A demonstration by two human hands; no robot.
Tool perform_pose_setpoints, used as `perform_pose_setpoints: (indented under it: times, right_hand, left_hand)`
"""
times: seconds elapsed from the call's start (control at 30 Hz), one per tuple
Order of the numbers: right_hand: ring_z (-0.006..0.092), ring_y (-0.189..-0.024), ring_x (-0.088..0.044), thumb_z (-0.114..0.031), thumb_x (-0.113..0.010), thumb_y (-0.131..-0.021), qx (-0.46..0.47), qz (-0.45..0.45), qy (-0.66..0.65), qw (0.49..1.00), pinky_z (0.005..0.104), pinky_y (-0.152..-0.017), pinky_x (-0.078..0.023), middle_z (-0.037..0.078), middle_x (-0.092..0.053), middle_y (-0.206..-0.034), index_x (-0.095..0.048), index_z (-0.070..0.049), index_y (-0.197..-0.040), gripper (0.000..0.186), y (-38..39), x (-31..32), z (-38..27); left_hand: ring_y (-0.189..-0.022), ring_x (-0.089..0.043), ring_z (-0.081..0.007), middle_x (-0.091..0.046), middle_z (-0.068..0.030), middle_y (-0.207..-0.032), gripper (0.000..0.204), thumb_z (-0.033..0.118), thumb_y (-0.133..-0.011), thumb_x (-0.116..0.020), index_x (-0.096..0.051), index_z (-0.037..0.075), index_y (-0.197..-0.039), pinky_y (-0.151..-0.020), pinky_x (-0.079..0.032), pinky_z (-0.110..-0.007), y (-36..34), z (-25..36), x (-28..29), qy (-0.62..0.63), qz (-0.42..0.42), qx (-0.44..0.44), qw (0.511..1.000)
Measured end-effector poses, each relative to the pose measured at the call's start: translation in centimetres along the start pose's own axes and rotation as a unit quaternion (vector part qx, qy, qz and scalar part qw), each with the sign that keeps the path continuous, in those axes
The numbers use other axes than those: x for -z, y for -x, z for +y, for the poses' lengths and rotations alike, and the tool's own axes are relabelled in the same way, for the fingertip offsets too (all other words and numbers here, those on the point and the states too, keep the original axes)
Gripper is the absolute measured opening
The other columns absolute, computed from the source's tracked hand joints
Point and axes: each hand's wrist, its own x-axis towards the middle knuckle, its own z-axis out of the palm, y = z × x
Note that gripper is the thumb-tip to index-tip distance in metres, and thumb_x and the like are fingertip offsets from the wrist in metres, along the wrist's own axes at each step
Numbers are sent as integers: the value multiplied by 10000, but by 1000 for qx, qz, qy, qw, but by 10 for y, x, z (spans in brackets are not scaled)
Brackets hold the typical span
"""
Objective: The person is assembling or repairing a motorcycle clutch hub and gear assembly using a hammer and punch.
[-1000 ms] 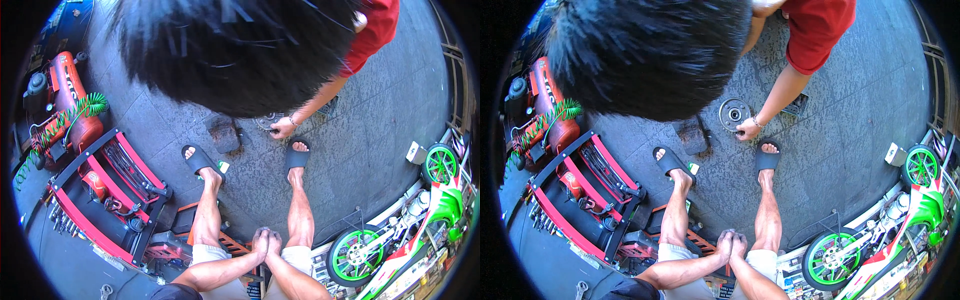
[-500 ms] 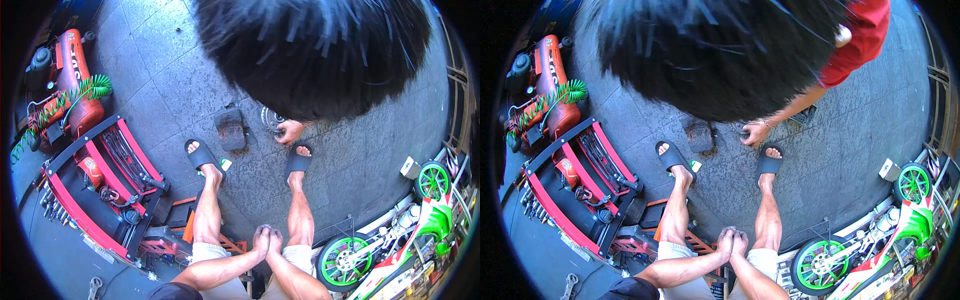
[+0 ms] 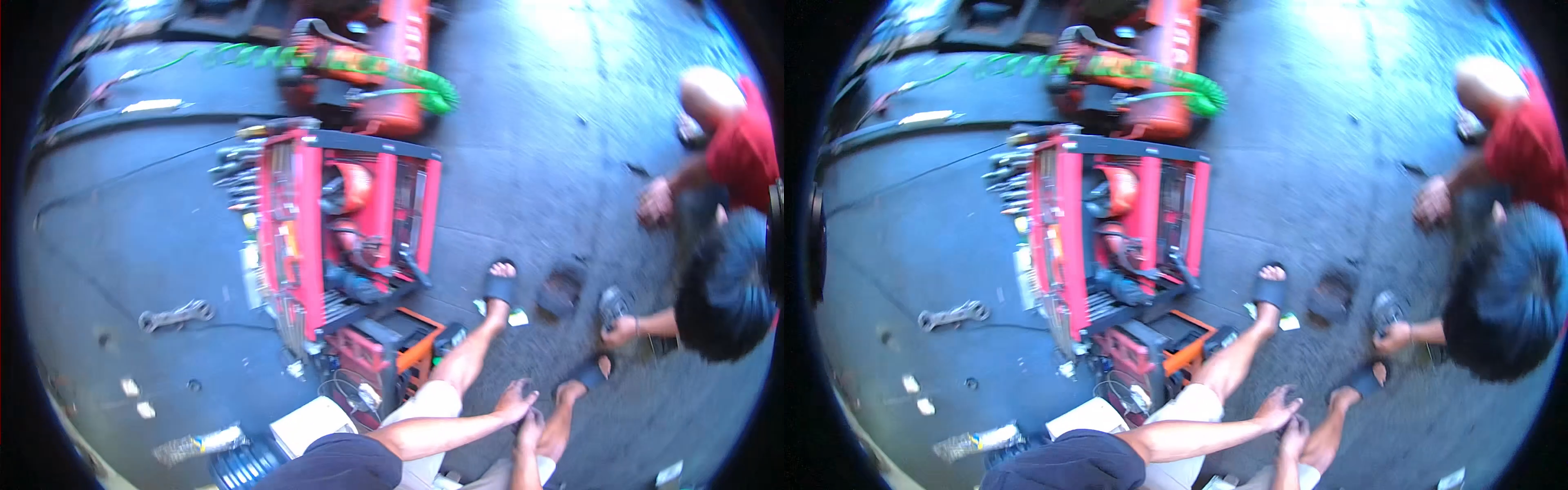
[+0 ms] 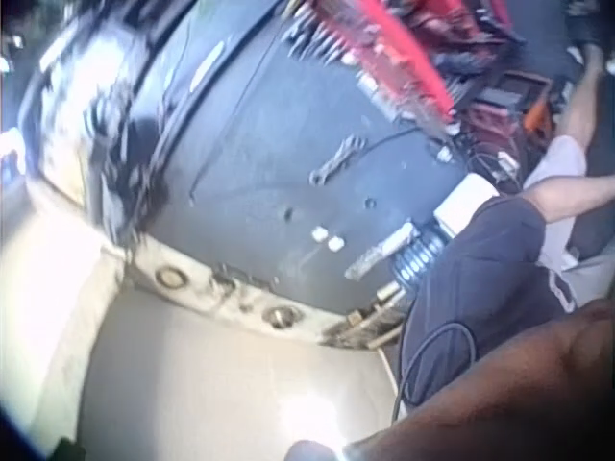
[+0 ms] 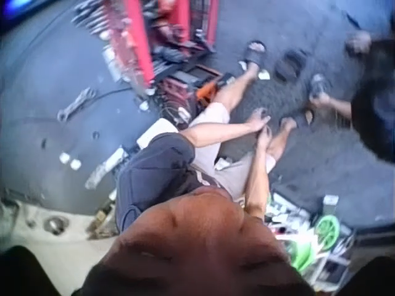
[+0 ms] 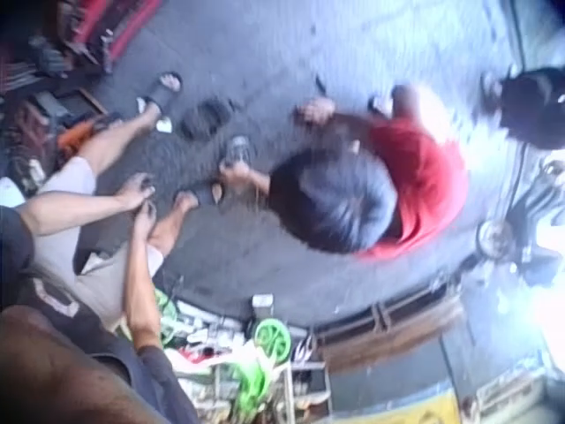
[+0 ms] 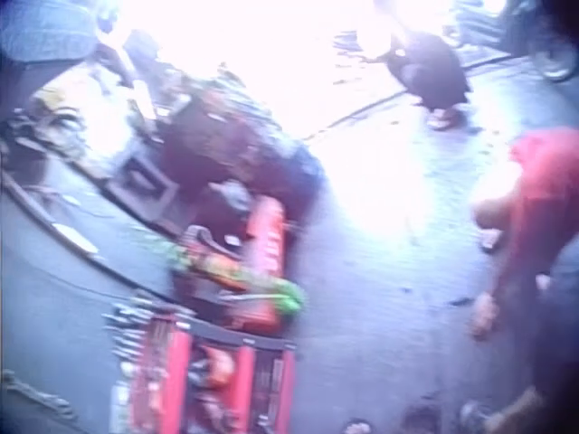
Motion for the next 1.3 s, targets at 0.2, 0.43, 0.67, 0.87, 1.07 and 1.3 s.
perform_pose_setpoints:
  times: [0.2, 0.43, 0.67, 0.87, 1.07, 1.3]
  right_hand:
    - [111, -514, -518, -250, -591, -976, 48, 57, 150, 986, 266, -437, -410, 12, -579, -712, -614, -63, -1038, 199, -7, 69, -87]
    - [130, -467, -498, -221, -582, -959, 74, 144, 137, 977, 278, -409, -385, 41, -569, -672, -584, -80, -994, 145, 14, 69, -163]
    - [129, -498, -494, -173, -552, -958, 84, 72, 158, 981, 280, -423, -386, 50, -582, -710, -584, -82, -1006, 108, 41, 17, -171]
    - [120, -515, -513, -161, -544, -982, 62, 43, 173, 982, 264, -442, -403, 41, -593, -724, -585, -60, -1018, 115, 93, -45, -183]
    - [126, -517, -528, -200, -577, -977, 55, 58, 206, 975, 279, -438, -420, 40, -584, -706, -584, -45, -1017, 160, 90, -33, -178]
    - [117, -718, -574, -284, -647, -977, 89, 80, 308, 944, 289, -630, -484, 40, -652, -849, -659, -22, -1073, 279, 119, -46, -211]
  left_hand:
    - [-714, -657, -205, -691, -109, -755, 404, 405, -1028, -563, -707, 47, -907, -672, -508, -401, -67, 94, 174, 218, 95, -42, 970]
    - [-748, -629, -162, -670, -95, -797, 254, 249, -1017, -603, -681, 12, -966, -706, -516, -347, -73, 149, 474, 182, 457, -216, 843]
    - [-802, -656, -166, -712, -78, -892, 203, 178, -989, -638, -703, 7, -1076, -747, -521, -322, -119, 156, 665, 195, 537, -220, 791]
    - [-775, -694, -179, -740, -111, -854, 205, 166, -963, -653, -727, 8, -1071, -735, -537, -323, -98, 114, 702, 143, 505, -182, 831]
    - [-897, -734, -325, -752, -182, -943, 271, 230, -948, -652, -726, 5, -1078, -832, -560, -424, -100, 39, 687, 44, 495, -16, 868]
    - [-862, -713, -402, -727, -245, -912, 335, 318, -915, -651, -725, 4, -1006, -727, -540, -497, -162, 10, 694, -118, 411, -31, 903]
